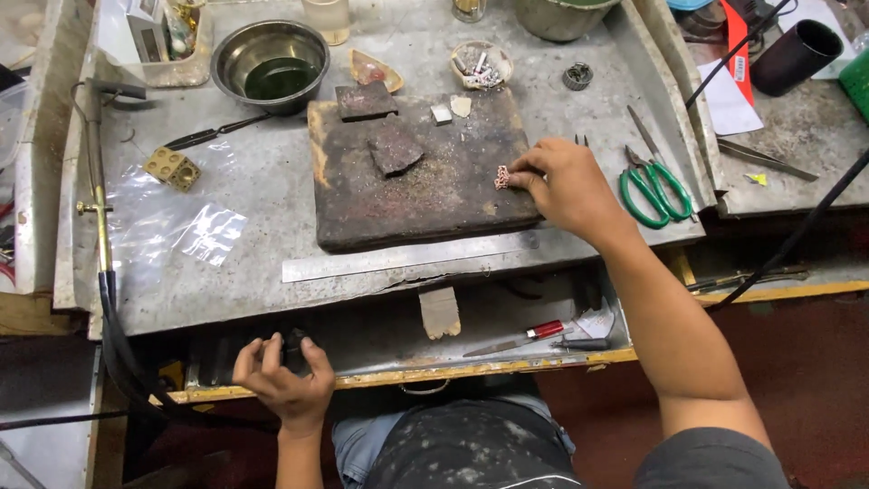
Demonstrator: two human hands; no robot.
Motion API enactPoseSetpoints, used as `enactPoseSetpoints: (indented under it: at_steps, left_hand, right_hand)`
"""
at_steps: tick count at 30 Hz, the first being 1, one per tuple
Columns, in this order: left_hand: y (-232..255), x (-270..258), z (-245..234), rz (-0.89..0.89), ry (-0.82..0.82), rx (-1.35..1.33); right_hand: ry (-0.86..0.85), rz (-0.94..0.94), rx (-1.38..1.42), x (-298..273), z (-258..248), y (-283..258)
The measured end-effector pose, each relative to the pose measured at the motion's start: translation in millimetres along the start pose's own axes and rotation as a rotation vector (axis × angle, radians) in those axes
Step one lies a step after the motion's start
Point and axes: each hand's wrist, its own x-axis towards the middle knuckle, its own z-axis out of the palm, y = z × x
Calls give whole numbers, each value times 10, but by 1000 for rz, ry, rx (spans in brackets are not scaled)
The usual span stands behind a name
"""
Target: Soldering small metal jewelry components together using a torch and tweezers on a soldering block.
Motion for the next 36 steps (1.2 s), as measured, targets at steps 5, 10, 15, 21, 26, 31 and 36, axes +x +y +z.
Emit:
enactPoseSetpoints:
  at_steps: [5,10,15,21,26,31,36]
  left_hand:
    - [-13,-67,46,-157,-52,10]
    - [-12,-54,50,-186,-42,-19]
    - [-17,-55,47,-177,-32,-7]
    - [-8,-44,43,-173,-35,1]
    - [19,-36,39,-184,-39,10]
    - [-4,-72,53,-189,-36,24]
    - [-23,-97,84,-195,-35,23]
  right_hand:
    - [68,-83,0,188,-438,-339]
    - [360,-295,77,153,-689,-510]
    - [-49,34,6,53,-373,-288]
    - [-104,58,80,-22,-206,-166]
    - [-221,53,105,-11,-67,-124]
    - [-232,144,127,70,-129,-170]
    - [-52,39,211,212,-524,-427]
